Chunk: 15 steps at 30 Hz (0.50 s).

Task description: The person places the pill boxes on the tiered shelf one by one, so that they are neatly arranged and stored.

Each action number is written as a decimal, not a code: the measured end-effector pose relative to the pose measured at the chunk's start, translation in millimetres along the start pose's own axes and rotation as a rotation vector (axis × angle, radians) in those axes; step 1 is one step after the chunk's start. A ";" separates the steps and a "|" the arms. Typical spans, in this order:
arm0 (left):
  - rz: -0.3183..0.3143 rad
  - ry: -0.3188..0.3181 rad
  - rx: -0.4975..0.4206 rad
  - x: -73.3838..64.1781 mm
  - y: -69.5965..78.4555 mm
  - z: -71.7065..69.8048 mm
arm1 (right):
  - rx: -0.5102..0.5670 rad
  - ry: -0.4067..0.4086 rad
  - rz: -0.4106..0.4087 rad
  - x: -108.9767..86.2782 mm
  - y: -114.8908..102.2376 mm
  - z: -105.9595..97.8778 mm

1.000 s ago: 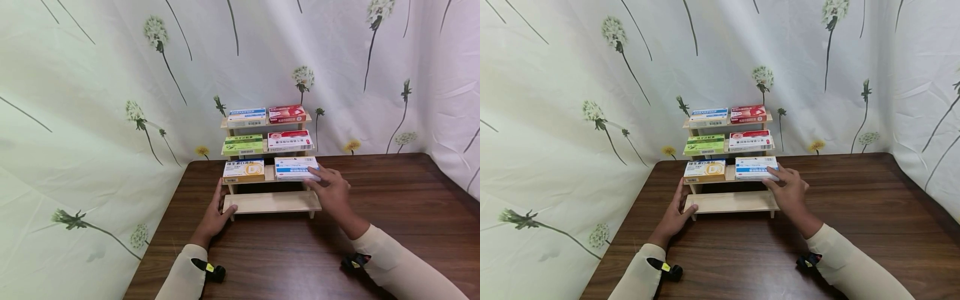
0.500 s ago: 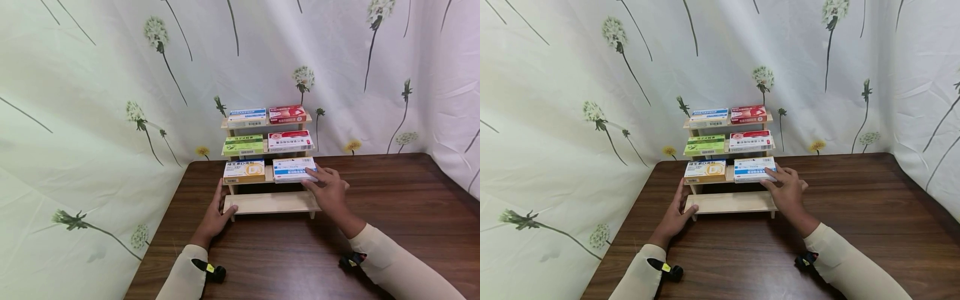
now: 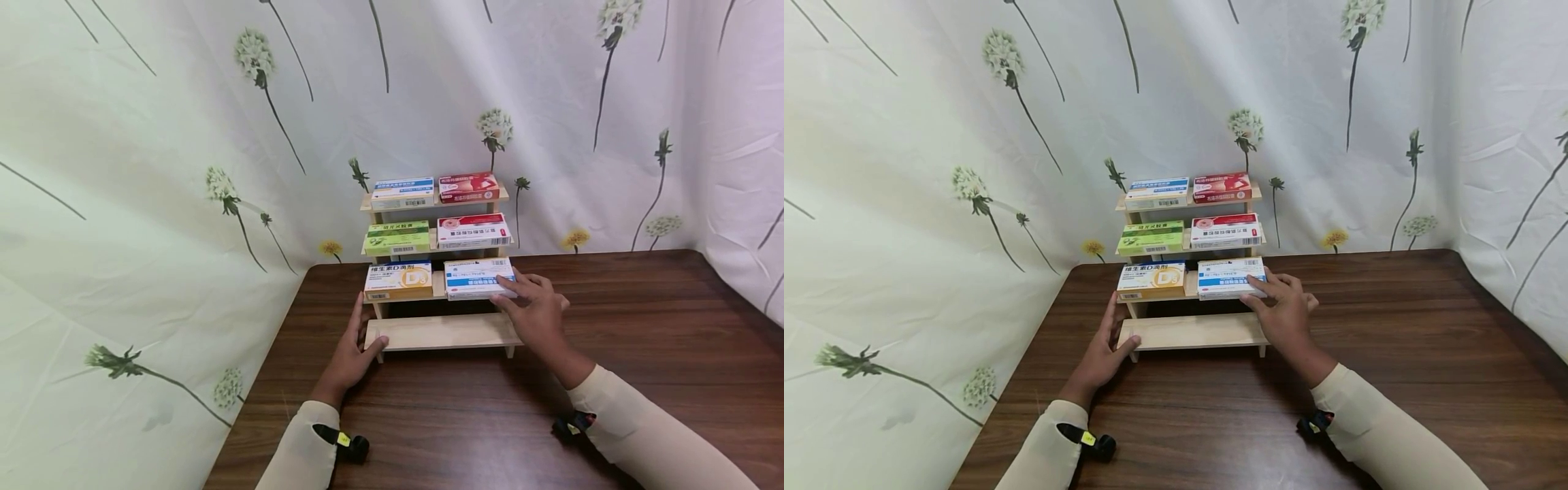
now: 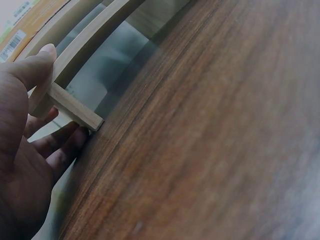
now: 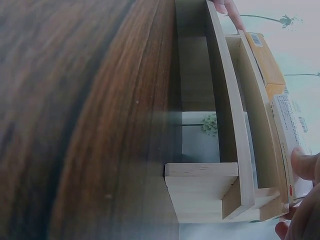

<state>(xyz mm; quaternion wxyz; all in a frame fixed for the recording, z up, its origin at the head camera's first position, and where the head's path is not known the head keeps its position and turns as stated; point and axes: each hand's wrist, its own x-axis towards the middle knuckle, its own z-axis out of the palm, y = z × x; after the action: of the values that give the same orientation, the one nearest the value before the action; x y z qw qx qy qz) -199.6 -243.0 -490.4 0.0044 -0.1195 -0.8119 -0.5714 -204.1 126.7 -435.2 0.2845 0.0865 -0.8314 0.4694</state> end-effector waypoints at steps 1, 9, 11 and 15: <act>-0.001 0.000 -0.001 -0.3 0.1 0.1 | -0.002 0.002 -0.004 -0.2 -0.1 0.2; 0.010 -0.001 -0.008 -0.4 0.6 0.8 | -0.025 -0.004 -0.015 -0.3 -1.2 0.3; 0.009 0.000 -0.010 -0.6 0.9 0.8 | -0.023 -0.013 -0.017 0.1 -0.7 0.1; 0.001 0.003 -0.008 -0.9 1.4 0.8 | -0.017 -0.031 -0.022 0.5 -1.6 -0.9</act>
<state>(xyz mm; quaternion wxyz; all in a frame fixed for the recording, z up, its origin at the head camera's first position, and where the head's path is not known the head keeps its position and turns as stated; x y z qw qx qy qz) -198.4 -242.0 -489.5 0.0055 -0.1187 -0.8096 -0.5748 -203.6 126.7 -433.4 0.2776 0.1006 -0.8385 0.4579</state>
